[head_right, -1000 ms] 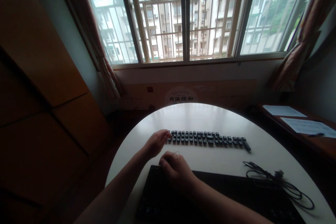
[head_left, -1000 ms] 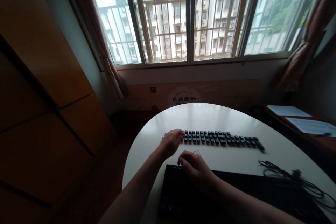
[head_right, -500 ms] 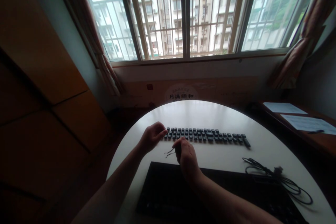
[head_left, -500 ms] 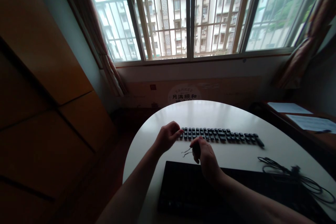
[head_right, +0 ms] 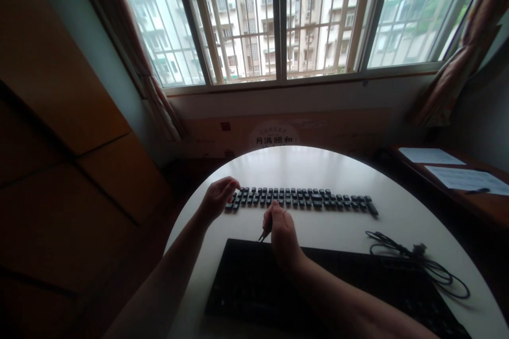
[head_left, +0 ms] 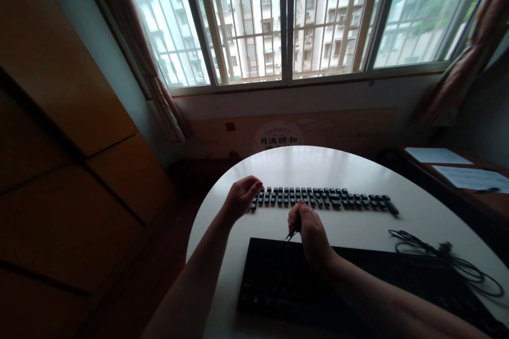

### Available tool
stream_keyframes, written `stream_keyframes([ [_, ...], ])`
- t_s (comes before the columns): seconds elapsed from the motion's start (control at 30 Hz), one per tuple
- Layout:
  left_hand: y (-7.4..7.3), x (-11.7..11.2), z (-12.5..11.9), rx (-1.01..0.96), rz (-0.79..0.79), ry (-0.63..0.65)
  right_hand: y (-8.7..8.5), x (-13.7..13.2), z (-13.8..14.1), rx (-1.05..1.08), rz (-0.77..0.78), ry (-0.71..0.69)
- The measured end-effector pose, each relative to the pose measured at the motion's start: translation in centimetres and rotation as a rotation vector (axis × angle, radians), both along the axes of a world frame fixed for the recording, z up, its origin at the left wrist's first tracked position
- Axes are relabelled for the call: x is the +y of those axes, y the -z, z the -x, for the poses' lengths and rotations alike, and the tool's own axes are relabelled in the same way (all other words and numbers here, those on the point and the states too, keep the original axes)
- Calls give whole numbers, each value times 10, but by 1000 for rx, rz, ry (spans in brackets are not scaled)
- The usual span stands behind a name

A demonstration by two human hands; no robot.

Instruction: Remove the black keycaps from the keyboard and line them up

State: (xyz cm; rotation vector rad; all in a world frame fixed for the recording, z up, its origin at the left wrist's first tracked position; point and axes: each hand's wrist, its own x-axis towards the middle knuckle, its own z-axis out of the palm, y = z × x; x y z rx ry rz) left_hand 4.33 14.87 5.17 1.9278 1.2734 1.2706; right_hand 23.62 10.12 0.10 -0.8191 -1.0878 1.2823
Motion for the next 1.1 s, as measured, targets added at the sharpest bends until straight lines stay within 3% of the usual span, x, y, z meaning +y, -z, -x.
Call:
stream_keyframes([
  [0.37,4,8,15,197,-41,14,-3,-1,-2,23,39,-4],
  [0.7,7,13,20,183,10,-106,-6,-2,-4,16,64,-24],
  [1.1,6,14,30,237,11,-17,0,1,-3,16,44,-59],
])
